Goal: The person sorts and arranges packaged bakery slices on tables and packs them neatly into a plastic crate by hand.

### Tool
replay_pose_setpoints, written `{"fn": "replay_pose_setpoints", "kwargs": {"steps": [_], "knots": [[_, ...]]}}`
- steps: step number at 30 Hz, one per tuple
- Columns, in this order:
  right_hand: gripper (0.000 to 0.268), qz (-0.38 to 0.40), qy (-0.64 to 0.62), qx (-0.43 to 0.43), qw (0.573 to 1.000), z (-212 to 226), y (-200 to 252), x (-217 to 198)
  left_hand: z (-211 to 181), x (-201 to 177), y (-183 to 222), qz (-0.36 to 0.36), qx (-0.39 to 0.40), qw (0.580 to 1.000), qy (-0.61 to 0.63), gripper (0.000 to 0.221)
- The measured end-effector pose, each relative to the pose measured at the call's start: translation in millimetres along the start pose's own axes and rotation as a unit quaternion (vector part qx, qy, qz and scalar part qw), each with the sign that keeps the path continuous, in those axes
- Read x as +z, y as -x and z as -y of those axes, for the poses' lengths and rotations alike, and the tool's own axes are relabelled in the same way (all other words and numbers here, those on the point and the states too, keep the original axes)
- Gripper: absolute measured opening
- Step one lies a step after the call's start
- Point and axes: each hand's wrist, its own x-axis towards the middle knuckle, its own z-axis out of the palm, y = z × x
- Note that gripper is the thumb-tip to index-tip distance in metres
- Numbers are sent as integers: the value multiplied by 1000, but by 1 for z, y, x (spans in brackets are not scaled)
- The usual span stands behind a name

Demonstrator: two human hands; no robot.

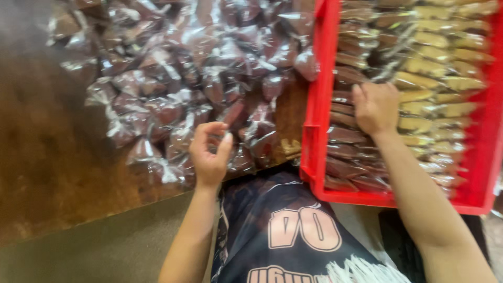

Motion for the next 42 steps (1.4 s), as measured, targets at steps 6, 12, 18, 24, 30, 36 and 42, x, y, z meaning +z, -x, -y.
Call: {"fn": "replay_pose_setpoints", "kwargs": {"steps": [6,12,18,24,30,36,42], "knots": [[39,-70,20,-21,997,-18,11,26,6,-42,-28,42,12,998,-53,17],[27,-60,13,63,996,-33,-1,18,37,-86,-105,42,75,978,-188,21],[8,-206,-357,178,893,95,-5,-37,77,-90,-190,87,128,956,-247,25],[14,-2,-304,194,933,241,-5,-3,112,-21,-224,162,144,935,-280,58],[23,110,-339,198,913,283,2,16,132,6,-214,155,82,930,-324,64],[45,127,-202,135,962,292,35,53,141,-12,-183,-8,167,938,-303,66],[66,46,-32,16,998,281,66,129,142,-21,-122,293,284,866,-290,46]]}}
